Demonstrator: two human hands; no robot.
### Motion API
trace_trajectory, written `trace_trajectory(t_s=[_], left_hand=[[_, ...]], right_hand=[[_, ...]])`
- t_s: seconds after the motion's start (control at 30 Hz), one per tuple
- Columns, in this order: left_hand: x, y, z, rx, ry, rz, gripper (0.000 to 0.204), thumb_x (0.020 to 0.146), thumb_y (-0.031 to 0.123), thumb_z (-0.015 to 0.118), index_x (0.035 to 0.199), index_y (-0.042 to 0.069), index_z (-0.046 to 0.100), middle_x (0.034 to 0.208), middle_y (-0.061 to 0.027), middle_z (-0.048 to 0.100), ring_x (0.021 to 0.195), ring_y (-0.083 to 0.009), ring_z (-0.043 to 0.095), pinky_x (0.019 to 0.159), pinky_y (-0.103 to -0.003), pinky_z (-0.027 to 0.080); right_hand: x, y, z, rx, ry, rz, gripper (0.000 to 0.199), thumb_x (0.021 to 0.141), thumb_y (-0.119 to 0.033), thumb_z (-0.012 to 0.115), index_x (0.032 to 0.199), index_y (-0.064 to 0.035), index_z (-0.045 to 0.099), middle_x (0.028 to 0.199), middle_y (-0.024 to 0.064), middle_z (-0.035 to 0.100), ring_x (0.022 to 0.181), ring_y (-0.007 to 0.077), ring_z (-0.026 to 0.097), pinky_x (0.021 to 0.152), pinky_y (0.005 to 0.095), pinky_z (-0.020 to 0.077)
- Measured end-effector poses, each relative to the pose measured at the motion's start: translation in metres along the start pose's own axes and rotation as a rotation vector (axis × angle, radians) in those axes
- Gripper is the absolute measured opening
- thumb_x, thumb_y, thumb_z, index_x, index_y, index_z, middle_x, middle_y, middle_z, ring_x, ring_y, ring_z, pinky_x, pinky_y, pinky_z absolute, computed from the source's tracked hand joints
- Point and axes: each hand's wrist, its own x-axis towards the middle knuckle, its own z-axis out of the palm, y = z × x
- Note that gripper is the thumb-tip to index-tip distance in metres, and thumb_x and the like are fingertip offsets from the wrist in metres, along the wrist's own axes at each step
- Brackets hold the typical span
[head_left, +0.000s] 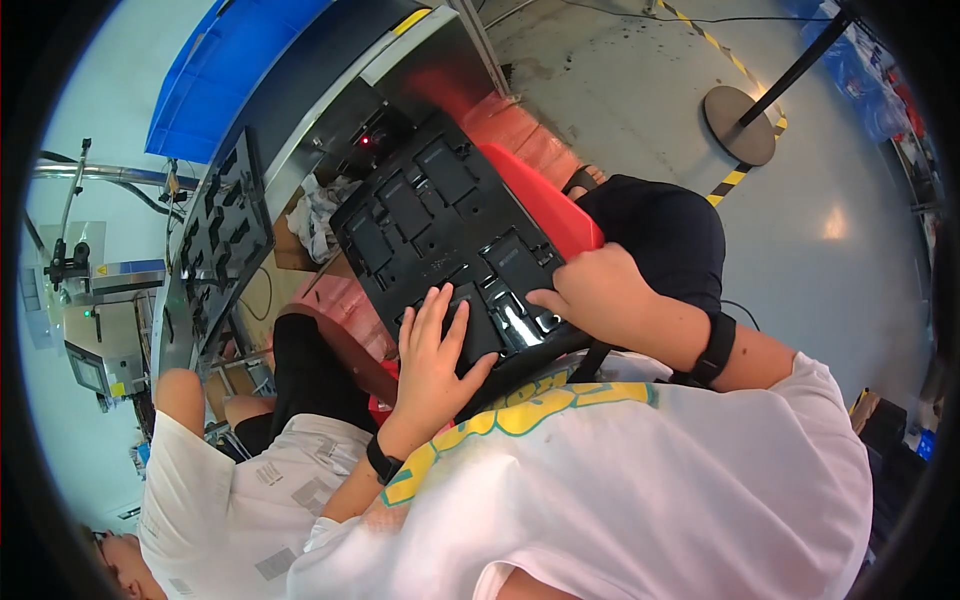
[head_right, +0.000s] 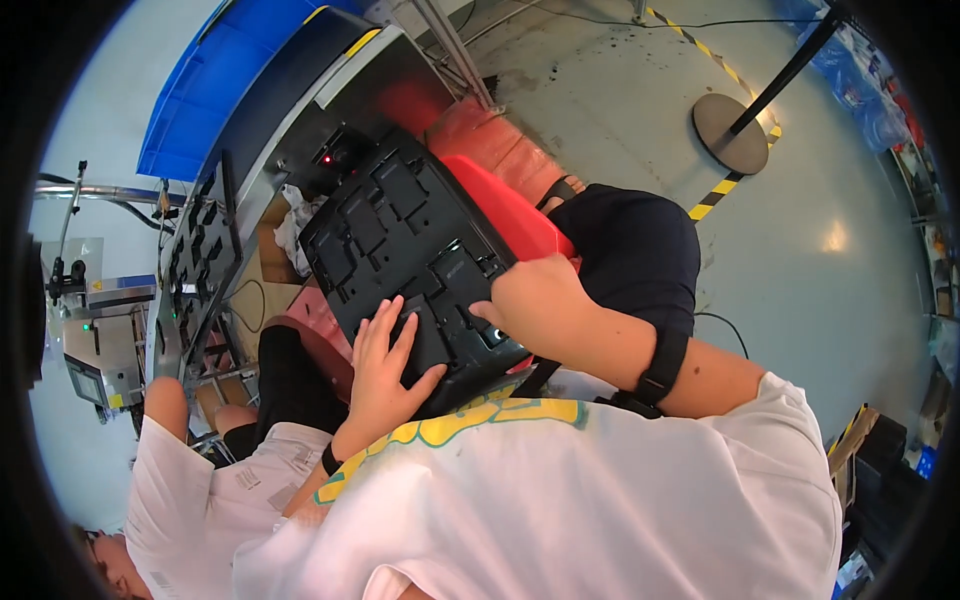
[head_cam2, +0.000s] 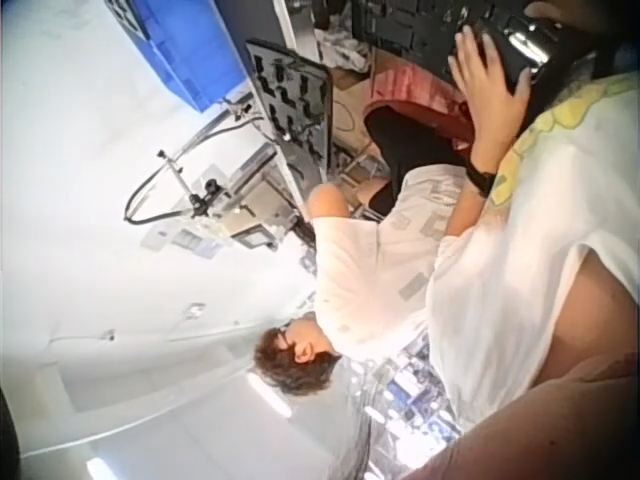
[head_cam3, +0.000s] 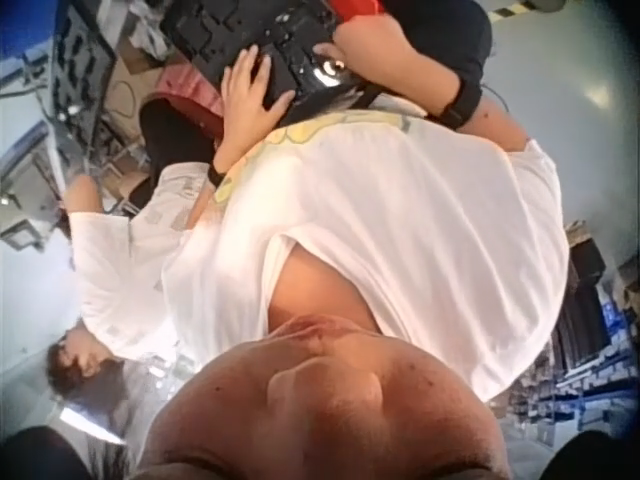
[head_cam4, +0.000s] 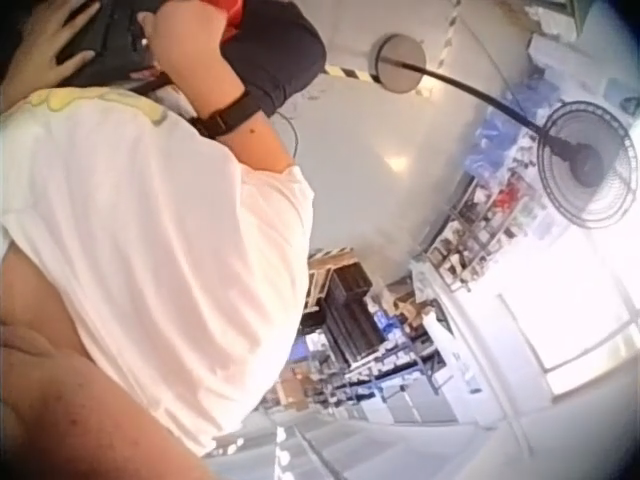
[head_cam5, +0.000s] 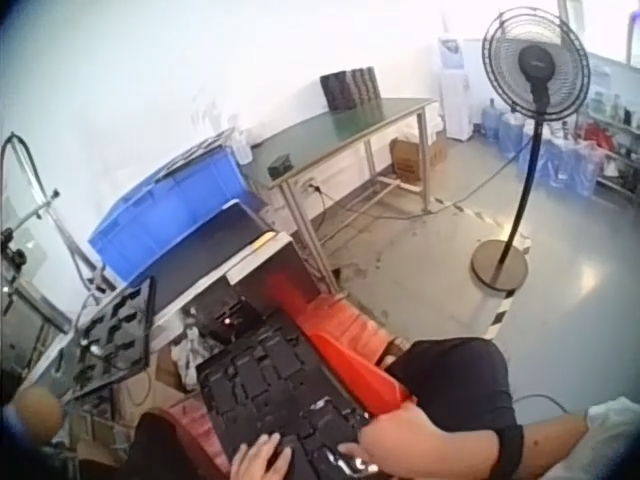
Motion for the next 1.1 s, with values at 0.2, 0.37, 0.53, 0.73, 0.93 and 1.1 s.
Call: trace_trajectory(t_s=[0.2, 0.37, 0.53, 0.73, 0.93, 1.1], left_hand=[[-0.01, 0.005, 0.024, 0.034, 0.15, -0.004, 0.049, 0.075, 0.024, 0.072, 0.115, -0.001, 0.058, 0.135, -0.0169, 0.046, 0.127, -0.0304, 0.042, 0.105, -0.048, 0.025], [-0.005, 0.01, 0.03, 0.155, 0.275, 0.002, 0.044, 0.078, 0.024, 0.07, 0.111, -0.003, 0.059, 0.129, -0.02, 0.051, 0.121, -0.0323, 0.048, 0.101, -0.05, 0.027], [-0.007, 0.002, 0.032, 0.107, 0.274, 0.024, 0.041, 0.08, 0.024, 0.068, 0.109, -0.003, 0.059, 0.127, -0.0197, 0.053, 0.12, -0.0323, 0.049, 0.1, -0.049, 0.028], [0.0, 0.008, 0.027, 0.08, 0.271, -0.04, 0.033, 0.078, 0.022, 0.069, 0.103, 0.002, 0.063, 0.122, -0.0143, 0.055, 0.115, -0.0285, 0.048, 0.095, -0.046, 0.033], [0.037, -0.031, -0.013, -0.378, 0.419, -0.244, 0.026, 0.08, 0.017, 0.068, 0.101, 0.003, 0.065, 0.105, -0.0105, 0.062, 0.1, -0.0271, 0.058, 0.088, -0.036, 0.044], [0.065, -0.072, -0.045, -1.159, 0.594, -0.466, 0.046, 0.094, 0.033, 0.055, 0.119, -0.005, 0.055, 0.116, -0.0161, 0.059, 0.107, -0.0269, 0.057, 0.09, -0.036, 0.046]], right_hand=[[-0.018, 0.01, 0.01, -0.109, 0.497, -0.43, 0.026, 0.077, -0.021, 0.064, 0.1, -0.0099, 0.065, 0.118, 0.0074, 0.059, 0.112, 0.0216, 0.053, 0.094, 0.0464, 0.0387], [-0.007, 0.018, 0.046, -0.071, 0.545, -0.461, 0.032, 0.076, -0.016, 0.064, 0.107, -0.0103, 0.064, 0.126, 0.0042, 0.054, 0.125, 0.0213, 0.044, 0.106, 0.0529, 0.0263], [-0.004, 0.023, 0.051, -0.103, 0.612, -0.553, 0.029, 0.076, -0.015, 0.063, 0.105, -0.0107, 0.066, 0.125, 0.0037, 0.055, 0.127, 0.0222, 0.043, 0.107, 0.0541, 0.0249], [-0.001, 0.011, 0.006, -0.187, 0.403, -0.49, 0.026, 0.077, -0.017, 0.064, 0.102, -0.0121, 0.067, 0.117, 0.0023, 0.058, 0.123, 0.0217, 0.046, 0.103, 0.0535, 0.03], [0.062, -0.021, -0.111, -0.117, 0.896, -0.613, 0.048, 0.07, -0.012, 0.072, 0.116, -0.0117, 0.06, 0.125, 0.0068, 0.054, 0.114, 0.0278, 0.05, 0.095, 0.0399, 0.0367], [0.148, -0.033, -0.105, -0.397, 0.977, -0.591, 0.039, 0.072, -0.012, 0.065, 0.11, -0.0073, 0.059, 0.107, 0.0076, 0.058, 0.105, 0.0255, 0.053, 0.094, 0.0463, 0.0354]])
